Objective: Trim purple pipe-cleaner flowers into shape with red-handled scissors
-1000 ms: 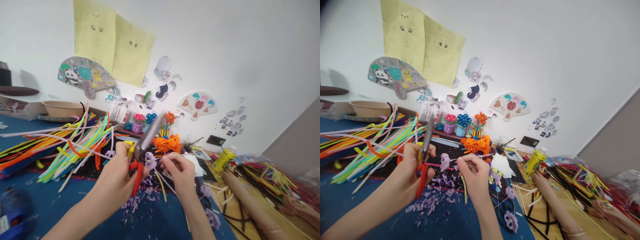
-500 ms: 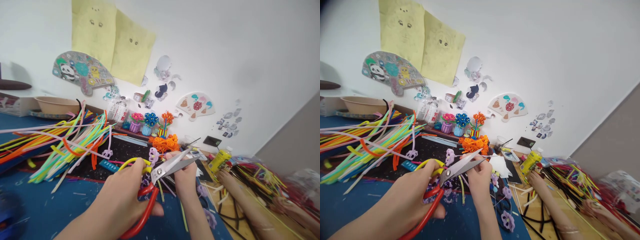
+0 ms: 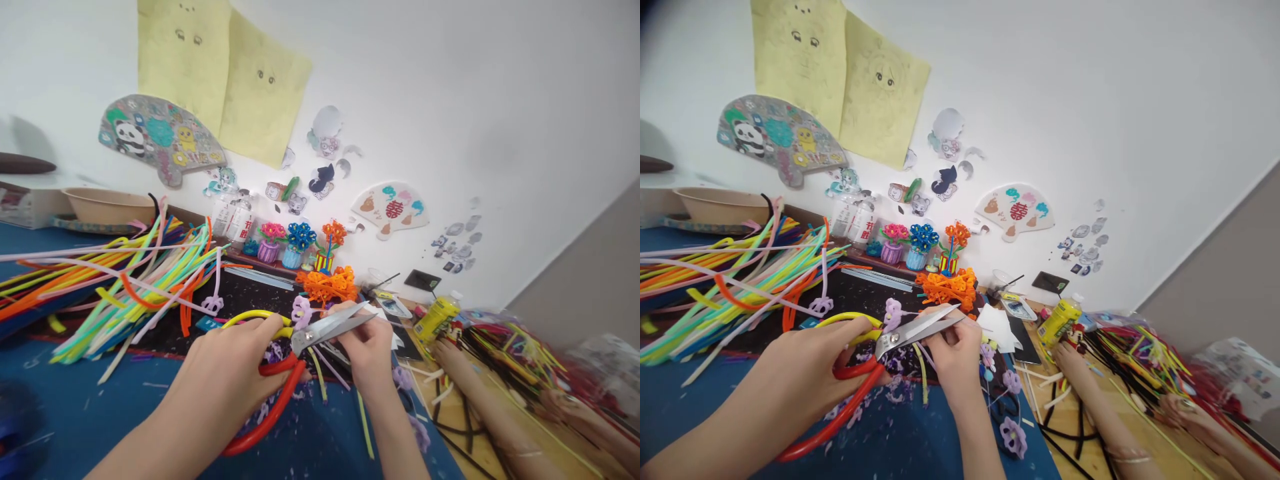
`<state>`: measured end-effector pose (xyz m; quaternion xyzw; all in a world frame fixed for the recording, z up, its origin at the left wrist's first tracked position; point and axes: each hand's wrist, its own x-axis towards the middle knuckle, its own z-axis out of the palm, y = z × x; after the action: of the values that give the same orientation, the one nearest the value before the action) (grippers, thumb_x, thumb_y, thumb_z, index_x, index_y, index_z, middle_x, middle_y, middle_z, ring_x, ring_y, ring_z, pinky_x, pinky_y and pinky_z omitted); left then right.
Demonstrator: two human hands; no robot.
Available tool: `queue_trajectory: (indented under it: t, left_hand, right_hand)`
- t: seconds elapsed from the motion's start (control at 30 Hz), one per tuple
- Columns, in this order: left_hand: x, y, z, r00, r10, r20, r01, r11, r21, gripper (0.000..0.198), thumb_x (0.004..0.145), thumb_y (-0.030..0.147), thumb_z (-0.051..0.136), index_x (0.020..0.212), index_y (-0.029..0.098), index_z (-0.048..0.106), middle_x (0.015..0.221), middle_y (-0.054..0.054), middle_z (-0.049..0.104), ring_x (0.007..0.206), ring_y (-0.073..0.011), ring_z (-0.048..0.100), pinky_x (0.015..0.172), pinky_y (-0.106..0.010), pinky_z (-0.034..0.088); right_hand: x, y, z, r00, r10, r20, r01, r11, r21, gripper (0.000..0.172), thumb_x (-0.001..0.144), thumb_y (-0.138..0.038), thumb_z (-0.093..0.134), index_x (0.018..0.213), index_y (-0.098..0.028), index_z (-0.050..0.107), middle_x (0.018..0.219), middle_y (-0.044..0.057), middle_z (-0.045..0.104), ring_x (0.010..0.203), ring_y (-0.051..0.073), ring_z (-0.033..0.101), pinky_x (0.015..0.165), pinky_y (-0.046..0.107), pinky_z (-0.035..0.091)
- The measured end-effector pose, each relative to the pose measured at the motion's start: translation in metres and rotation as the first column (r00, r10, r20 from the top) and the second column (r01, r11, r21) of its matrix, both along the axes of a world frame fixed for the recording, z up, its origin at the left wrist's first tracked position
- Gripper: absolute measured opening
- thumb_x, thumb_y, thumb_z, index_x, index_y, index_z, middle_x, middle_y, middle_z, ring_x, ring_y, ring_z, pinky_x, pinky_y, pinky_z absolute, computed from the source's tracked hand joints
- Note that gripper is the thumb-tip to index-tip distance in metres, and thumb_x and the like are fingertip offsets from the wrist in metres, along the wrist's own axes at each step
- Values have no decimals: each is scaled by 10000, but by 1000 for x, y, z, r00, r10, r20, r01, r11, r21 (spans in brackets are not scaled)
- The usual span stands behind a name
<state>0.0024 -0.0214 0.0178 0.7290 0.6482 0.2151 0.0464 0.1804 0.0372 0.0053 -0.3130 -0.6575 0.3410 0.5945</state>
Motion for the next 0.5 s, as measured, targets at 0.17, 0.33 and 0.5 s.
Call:
queue_trajectory:
  t: [0.17, 0.33, 0.5]
  left_hand:
    - [-5, 3, 0, 1000, -28, -9, 28, 999, 38, 304, 730, 538, 588, 893, 284, 624, 625, 17, 610, 546, -173, 556, 506, -236, 241]
    - [-7, 4, 2, 999, -32, -10, 33, 999, 31, 361, 691, 570, 618, 916, 288, 647, 597, 26, 588, 523, -163, 538, 499, -234, 234]
    - [-10, 3, 0, 999, -23, -25, 23, 999, 36, 314, 703, 540, 612, 886, 287, 644, 566, 32, 571, 500, -149, 519, 494, -231, 224]
  right_hand:
    - [2, 1, 2, 999, 50, -4, -50, 999, -21, 48, 661, -124, 620, 643, -161, 645, 613, -5, 595, 513, 107, 504, 493, 218, 419]
    - [4, 2, 3, 996, 84, 10, -84, 996, -9, 66, 653, -122, 621, 601, -159, 640, 605, -2, 596, 510, 109, 503, 487, 222, 412]
    - [5, 4, 3, 997, 69, 34, -69, 998, 5, 65, 659, -136, 628, 609, -159, 664, 594, 5, 597, 502, 112, 495, 484, 229, 409]
